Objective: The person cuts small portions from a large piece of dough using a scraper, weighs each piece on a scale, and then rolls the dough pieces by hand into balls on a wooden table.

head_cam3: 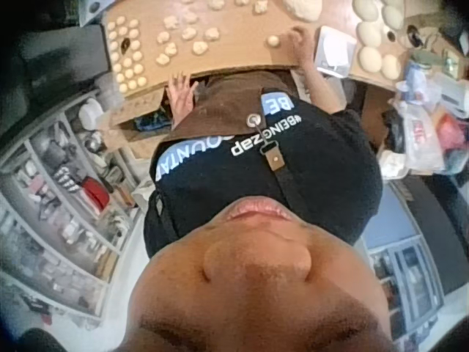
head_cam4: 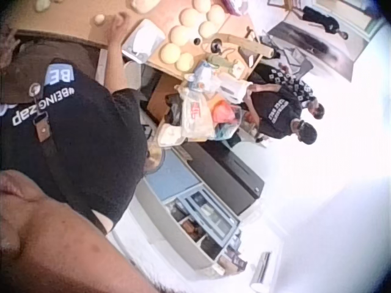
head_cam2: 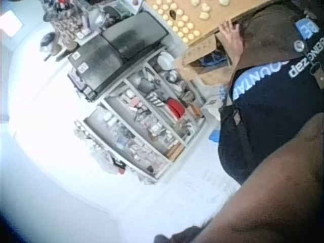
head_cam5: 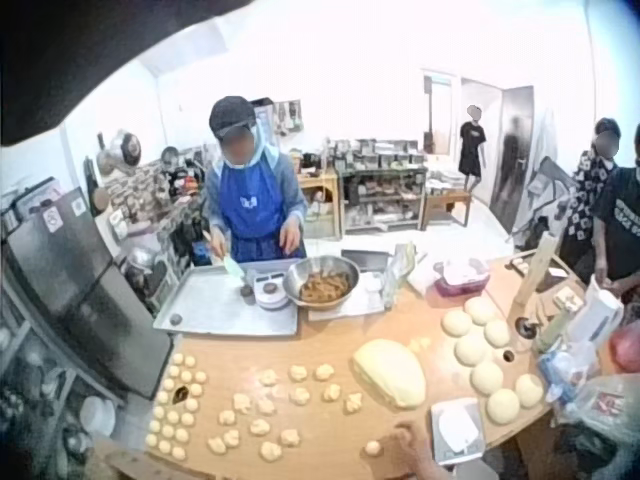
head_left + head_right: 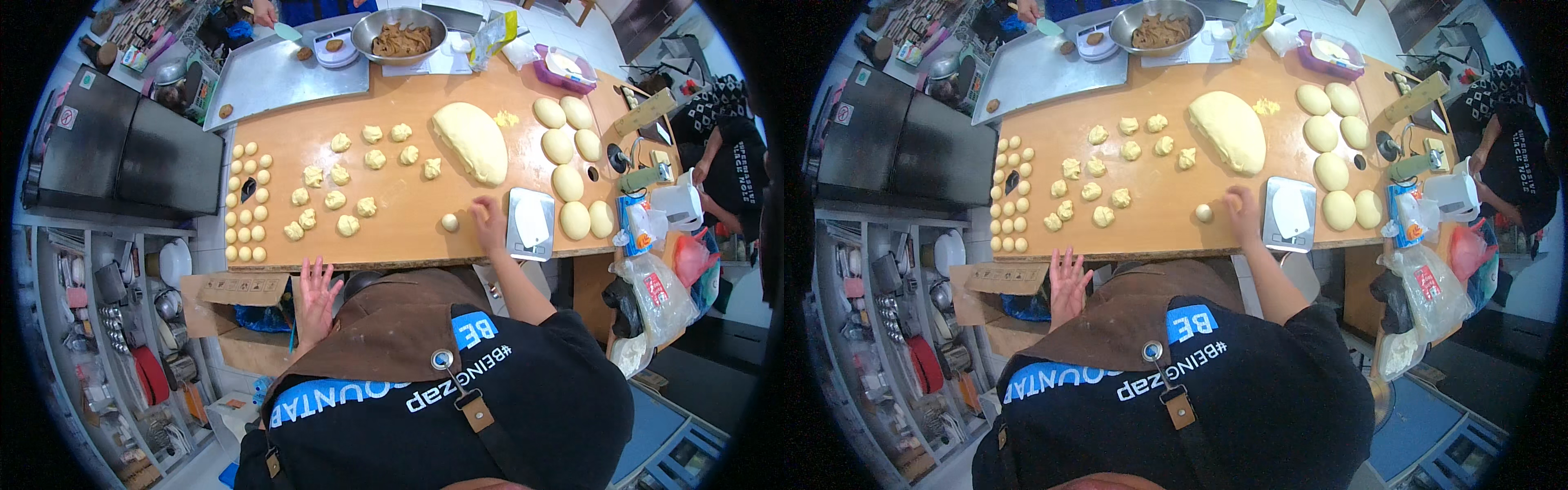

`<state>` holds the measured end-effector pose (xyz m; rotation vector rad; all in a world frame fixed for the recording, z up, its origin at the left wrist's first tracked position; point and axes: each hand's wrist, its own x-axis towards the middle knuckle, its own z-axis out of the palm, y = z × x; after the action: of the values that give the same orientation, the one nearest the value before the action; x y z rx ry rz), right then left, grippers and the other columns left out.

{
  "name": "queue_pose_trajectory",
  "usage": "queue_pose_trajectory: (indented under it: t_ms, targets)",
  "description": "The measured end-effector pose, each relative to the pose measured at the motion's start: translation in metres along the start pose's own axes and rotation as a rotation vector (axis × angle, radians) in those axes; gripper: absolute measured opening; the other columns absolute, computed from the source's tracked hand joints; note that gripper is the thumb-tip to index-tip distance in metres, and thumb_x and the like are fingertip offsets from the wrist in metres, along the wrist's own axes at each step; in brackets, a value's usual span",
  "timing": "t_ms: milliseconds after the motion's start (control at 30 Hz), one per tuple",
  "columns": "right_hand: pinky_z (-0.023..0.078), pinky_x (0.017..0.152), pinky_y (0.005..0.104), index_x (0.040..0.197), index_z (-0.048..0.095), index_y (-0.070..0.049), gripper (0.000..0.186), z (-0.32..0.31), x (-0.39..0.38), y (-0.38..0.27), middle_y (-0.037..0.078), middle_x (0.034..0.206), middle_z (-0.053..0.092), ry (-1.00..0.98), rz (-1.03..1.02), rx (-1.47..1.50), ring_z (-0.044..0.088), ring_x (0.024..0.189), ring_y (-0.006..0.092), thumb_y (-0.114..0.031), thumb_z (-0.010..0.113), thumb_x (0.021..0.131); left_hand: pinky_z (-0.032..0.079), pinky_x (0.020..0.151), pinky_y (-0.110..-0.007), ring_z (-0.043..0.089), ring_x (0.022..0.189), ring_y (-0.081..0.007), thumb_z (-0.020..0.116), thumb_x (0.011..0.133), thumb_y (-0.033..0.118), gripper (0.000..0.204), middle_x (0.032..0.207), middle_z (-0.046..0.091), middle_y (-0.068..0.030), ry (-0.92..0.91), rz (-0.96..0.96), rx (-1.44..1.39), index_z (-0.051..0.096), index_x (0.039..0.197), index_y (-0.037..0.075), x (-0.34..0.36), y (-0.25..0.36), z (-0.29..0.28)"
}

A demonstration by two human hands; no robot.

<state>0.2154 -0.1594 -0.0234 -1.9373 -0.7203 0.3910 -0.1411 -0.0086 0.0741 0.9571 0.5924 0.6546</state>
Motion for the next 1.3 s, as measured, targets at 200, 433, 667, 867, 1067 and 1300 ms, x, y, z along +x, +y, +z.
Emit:
queue_pose_trajectory:
  t_ms: [200,433,667,867,1067,1300]
  targets:
    - [0.049,0.075,0.038,0.095,0.06,-0.001,0.015,0.035,0.006,0.0,0.017,0.09,0.063,-0.105,-0.195,-0.124,0.061,0.087,0.0324,-0.011,0.063,0.084,0.033,0.105,-0.045,0.022,0.138,-0.0304,0.06,0.087,0.025,0.084,0.152,0.014,-0.0148,0.025,-0.04,-0.05,0.003,0.148,0.012,0.004,-0.005,0.002]
    - [0.047,0.069,0.0408,0.08,0.057,-0.005,0.012,0.009,0.007,0.024,0.013,0.077,0.058,-0.175,-0.557,-0.304,0.057,0.076,0.0319,-0.012,0.066,0.077,0.029,0.106,-0.045,0.022,0.138,-0.0299,0.06,0.087,0.024,0.084,0.153,0.014,-0.0132,0.064,-0.043,-0.028,0.003,0.149,0.013,-0.007,-0.003,-0.005]
    - [0.047,0.068,0.0395,0.082,0.056,-0.005,0.009,0.064,-0.013,0.001,0.012,0.079,0.057,-0.281,-0.531,-0.21,0.056,0.076,0.0316,-0.01,0.063,0.08,0.029,0.106,-0.045,0.023,0.138,-0.0294,0.061,0.087,0.026,0.086,0.153,0.015,-0.0129,0.012,0.01,0.021,0.003,0.149,0.014,-0.004,-0.005,-0.004]
    - [0.046,0.068,0.0404,0.081,0.054,-0.005,0.013,0.026,0.014,0.009,0.013,0.077,0.056,-0.217,-0.484,-0.269,0.056,0.076,0.0317,-0.01,0.066,0.077,0.031,0.106,-0.044,0.022,0.138,-0.0305,0.061,0.087,0.026,0.086,0.153,0.014,-0.0134,0.089,-0.031,-0.045,0.003,0.149,0.013,-0.007,-0.003,-0.003]
    - [0.045,0.072,0.0419,0.08,0.054,-0.005,0.014,0.065,-0.004,-0.006,0.014,0.079,0.056,-0.314,-0.496,-0.245,0.054,0.081,0.0337,-0.013,0.065,0.078,0.033,0.105,-0.045,0.024,0.137,-0.0306,0.06,0.088,0.022,0.084,0.152,0.014,-0.0139,0.02,-0.025,0.0,0.003,0.149,0.015,-0.001,-0.012,-0.012]
    - [0.046,0.068,0.0415,0.084,0.057,-0.005,0.013,0.036,0.023,0.009,0.014,0.079,0.057,-0.152,-0.465,-0.243,0.056,0.078,0.0334,-0.012,0.067,0.077,0.03,0.106,-0.044,0.022,0.138,-0.0308,0.059,0.088,0.023,0.083,0.153,0.014,-0.0129,0.101,-0.064,-0.029,0.002,0.149,0.014,-0.006,-0.003,-0.006]
